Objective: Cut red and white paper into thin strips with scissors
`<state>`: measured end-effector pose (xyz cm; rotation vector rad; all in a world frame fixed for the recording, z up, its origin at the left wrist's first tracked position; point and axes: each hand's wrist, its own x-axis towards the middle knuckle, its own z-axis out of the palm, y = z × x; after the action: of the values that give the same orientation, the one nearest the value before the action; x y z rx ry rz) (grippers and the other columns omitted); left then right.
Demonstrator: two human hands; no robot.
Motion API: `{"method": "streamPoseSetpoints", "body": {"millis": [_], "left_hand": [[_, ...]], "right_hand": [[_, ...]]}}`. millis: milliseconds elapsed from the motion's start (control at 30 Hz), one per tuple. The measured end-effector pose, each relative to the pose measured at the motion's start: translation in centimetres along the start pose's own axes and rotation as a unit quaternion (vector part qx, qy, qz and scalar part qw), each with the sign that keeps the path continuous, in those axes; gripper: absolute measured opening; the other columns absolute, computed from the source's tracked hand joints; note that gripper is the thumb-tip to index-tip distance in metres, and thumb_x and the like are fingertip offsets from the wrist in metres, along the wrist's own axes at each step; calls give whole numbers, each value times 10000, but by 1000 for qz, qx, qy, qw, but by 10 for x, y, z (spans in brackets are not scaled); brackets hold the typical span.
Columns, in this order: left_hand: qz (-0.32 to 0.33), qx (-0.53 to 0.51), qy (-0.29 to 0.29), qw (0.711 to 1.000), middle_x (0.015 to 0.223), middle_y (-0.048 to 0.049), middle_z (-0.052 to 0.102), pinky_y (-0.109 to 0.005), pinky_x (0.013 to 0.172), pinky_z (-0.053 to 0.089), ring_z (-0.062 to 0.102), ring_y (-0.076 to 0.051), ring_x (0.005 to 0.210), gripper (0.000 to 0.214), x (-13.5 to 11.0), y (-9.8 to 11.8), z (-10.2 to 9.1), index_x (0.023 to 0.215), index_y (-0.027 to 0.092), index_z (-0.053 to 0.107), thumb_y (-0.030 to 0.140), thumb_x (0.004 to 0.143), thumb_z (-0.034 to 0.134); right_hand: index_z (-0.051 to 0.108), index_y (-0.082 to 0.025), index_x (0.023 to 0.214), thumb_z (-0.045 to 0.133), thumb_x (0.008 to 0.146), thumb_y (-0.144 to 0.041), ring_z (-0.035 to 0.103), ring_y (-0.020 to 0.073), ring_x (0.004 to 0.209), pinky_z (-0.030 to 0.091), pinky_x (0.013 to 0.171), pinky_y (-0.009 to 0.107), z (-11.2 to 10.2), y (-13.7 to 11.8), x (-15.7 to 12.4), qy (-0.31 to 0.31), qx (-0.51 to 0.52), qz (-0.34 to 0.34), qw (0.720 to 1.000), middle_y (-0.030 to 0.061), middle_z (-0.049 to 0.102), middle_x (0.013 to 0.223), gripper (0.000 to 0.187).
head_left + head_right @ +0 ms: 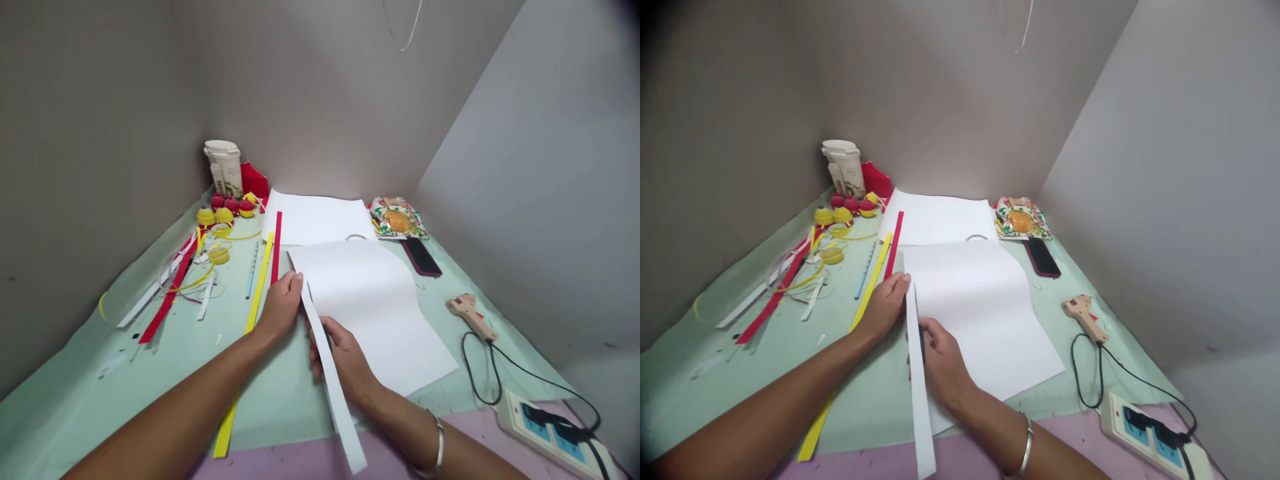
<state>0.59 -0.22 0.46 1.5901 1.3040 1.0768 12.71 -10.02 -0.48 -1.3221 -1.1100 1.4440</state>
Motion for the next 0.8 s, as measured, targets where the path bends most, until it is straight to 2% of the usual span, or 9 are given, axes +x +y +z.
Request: {"method": "streamPoseSetpoints", "body": {"millis": [333,800], "left_hand": [[0,-19,-4,1000,607,48,385,-275,591,316,399,-137,604,344,1,-2,-1,653,213,362,430,916,409],[-23,-16,3,1000,572,52,372,-278,555,295,378,-132,557,374,4,-6,0,630,215,344,458,902,426]], "right_hand": [[647,-222,1015,492,815,-188,477,91,479,405,472,210,-1,-5,-1,-4,11,-3,1000,-49,532,614,255],[650,-218,974,472,789,-153,472,88,490,392,494,212,-2,-4,-2,-1,-23,-3,1000,-51,533,617,265]]}}
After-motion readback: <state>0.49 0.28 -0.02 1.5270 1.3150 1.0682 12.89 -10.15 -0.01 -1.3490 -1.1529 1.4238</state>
